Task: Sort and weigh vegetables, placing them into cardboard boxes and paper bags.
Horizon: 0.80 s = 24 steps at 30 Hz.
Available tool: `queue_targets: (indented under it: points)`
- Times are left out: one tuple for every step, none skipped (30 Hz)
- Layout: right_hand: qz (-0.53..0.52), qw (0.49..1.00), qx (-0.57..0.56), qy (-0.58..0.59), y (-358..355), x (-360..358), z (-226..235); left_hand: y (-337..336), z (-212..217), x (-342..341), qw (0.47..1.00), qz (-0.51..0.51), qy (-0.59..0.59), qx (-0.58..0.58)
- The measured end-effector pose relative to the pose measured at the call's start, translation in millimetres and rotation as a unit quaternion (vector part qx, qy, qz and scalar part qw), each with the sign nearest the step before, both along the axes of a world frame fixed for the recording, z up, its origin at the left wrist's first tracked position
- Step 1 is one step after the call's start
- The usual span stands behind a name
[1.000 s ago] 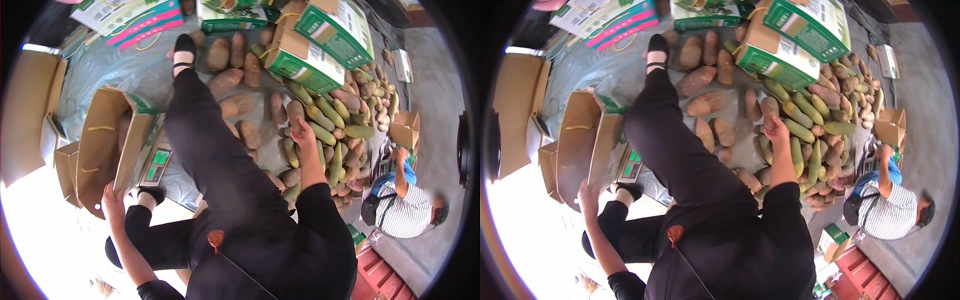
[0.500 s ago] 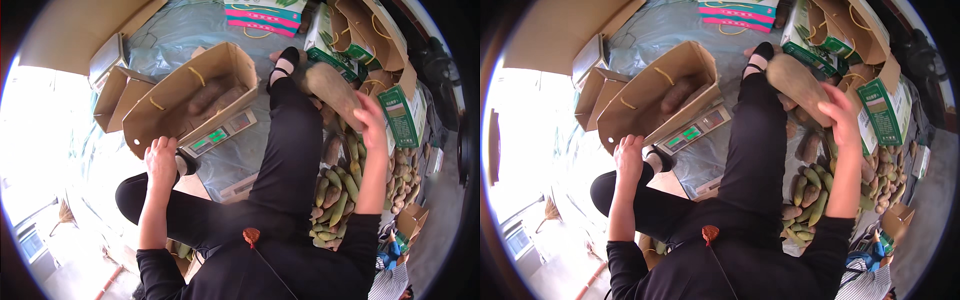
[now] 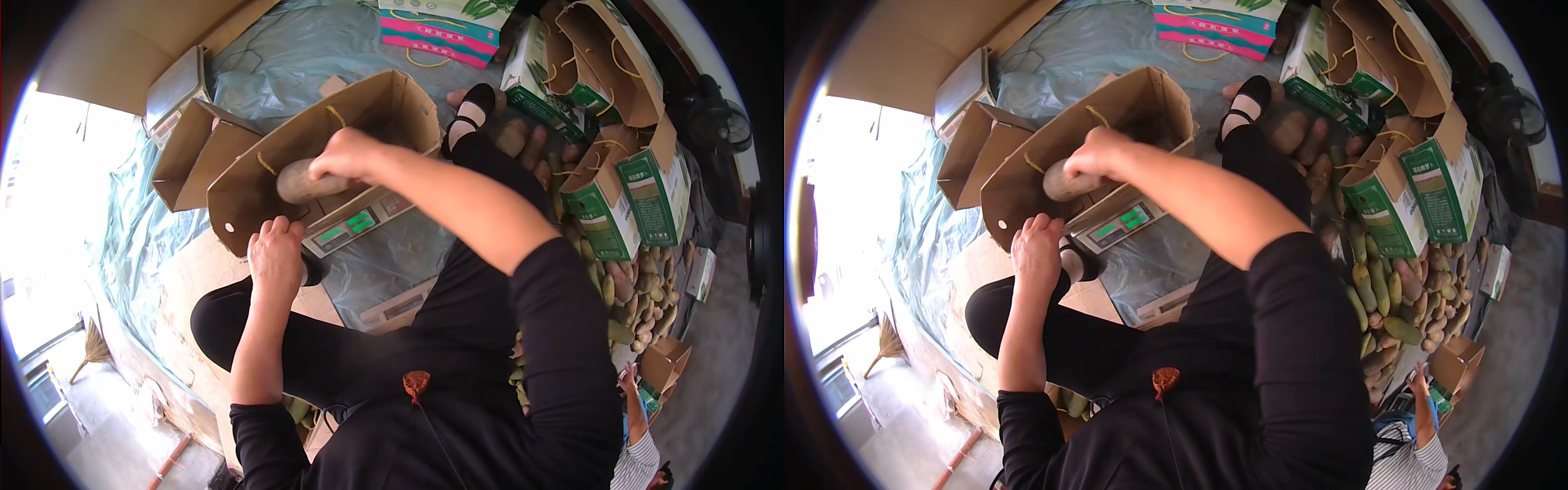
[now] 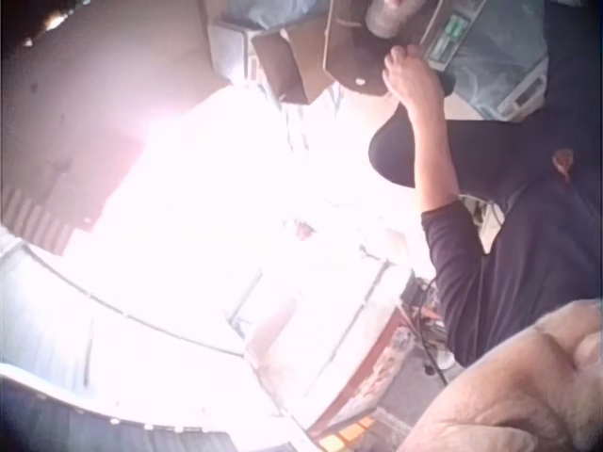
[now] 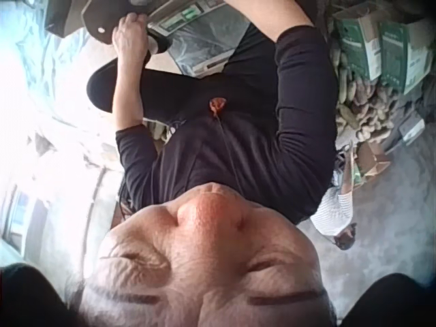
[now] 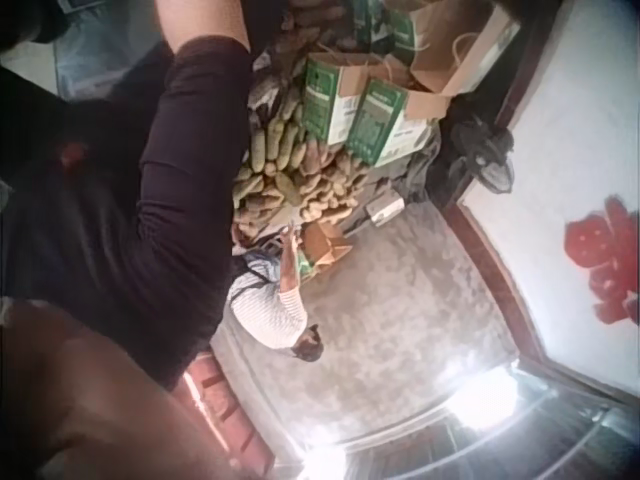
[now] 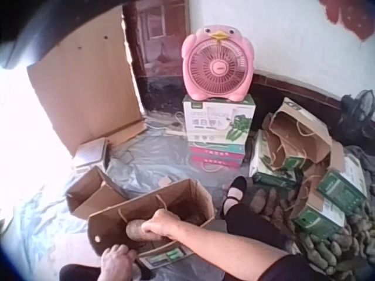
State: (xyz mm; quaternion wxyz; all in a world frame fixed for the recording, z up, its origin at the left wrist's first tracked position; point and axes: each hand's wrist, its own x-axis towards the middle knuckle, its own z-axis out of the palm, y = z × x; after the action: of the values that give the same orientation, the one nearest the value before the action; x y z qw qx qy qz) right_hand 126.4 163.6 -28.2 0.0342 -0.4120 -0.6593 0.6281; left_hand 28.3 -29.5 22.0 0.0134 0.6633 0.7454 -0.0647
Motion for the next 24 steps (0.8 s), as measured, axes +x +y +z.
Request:
queue_targets:
  points:
    - [0.039, 0.996, 0.053, -0.059, -10, -17, -6, -2, 0, -2, 1.000, 0.007, 0.005, -0.008]
    - [0.056, 0.989, 0.109, -0.079, -17, -26, -15, -1, 0, -1, 1.000, 0.009, 0.006, -0.013]
    - [0.132, 0.980, 0.107, -0.107, -17, -34, -19, 0, 0, -1, 1.000, 0.001, 0.000, -0.014]
    - [0.192, 0.960, 0.157, -0.127, -24, -40, -14, -3, -1, -3, 1.000, 0.006, -0.002, -0.008]
    - [0.219, 0.955, 0.142, -0.145, -25, -38, -10, -2, -2, -4, 1.000, 0.009, -0.005, -0.002]
    - [0.205, 0.956, 0.169, -0.120, -27, -32, -4, -1, 1, -3, 1.000, 0.009, -0.013, -0.005]
    - [0.218, 0.952, 0.199, -0.080, -23, -21, 7, 0, 1, -4, 1.000, 0.009, -0.019, -0.002]
    - [0.237, 0.947, 0.217, -0.028, -11, -16, 13, 1, 0, -1, 0.999, 0.000, -0.034, 0.001]
    - [0.225, 0.951, 0.210, 0.021, -1, -2, 30, 1, -2, 0, 0.999, -0.004, -0.049, 0.005]
    - [0.203, 0.962, 0.161, 0.084, 5, 8, 54, -6, 11, -4, 1.000, 0.000, -0.016, -0.013]
    - [0.172, 0.964, 0.159, 0.128, 15, 34, 66, -6, 1, -5, 0.999, -0.001, -0.037, -0.005]
    - [0.159, 0.962, 0.180, 0.127, 21, 58, 93, -10, 2, -9, 0.999, 0.005, -0.036, -0.004]
    - [0.112, 0.966, 0.189, 0.134, 31, 87, 110, -7, 2, -10, 0.999, 0.003, -0.037, 0.000]
    - [0.077, 0.974, 0.159, 0.141, 41, 117, 117, -3, 1, -8, 0.999, 0.000, -0.041, -0.005]
    - [0.008, 0.976, 0.144, 0.162, 49, 148, 114, 1, 1, -5, 0.998, -0.019, -0.055, 0.001]
    - [-0.039, 0.978, 0.146, 0.143, 52, 181, 113, 4, -6, -4, 0.998, -0.019, -0.065, 0.002]
    - [-0.072, 0.979, 0.155, 0.115, 55, 213, 107, 4, -9, -6, 0.997, -0.017, -0.070, 0.002]
    - [-0.104, 0.975, 0.139, 0.140, 54, 227, 99, -7, 11, -14, 0.999, 0.006, -0.052, -0.014]
    - [-0.143, 0.975, 0.137, 0.105, 53, 249, 83, -10, 13, -17, 0.999, 0.004, -0.049, -0.015]
    - [-0.193, 0.969, 0.145, 0.051, 49, 287, 63, -1, -8, -12, 0.996, -0.004, -0.091, -0.002]
    - [-0.228, 0.963, 0.143, 0.003, 45, 316, 37, 2, -10, -10, 0.994, 0.001, -0.111, 0.008]
    - [-0.289, 0.952, 0.102, -0.023, 38, 335, 12, 1, -4, -9, 0.992, 0.016, -0.127, 0.004]
    - [-0.300, 0.939, 0.157, -0.055, 27, 353, -17, 0, 2, -9, 0.993, 0.014, -0.120, 0.002]
    - [-0.311, 0.920, 0.205, -0.125, 15, 390, -56, 8, -13, -2, 0.985, 0.006, -0.170, 0.005]
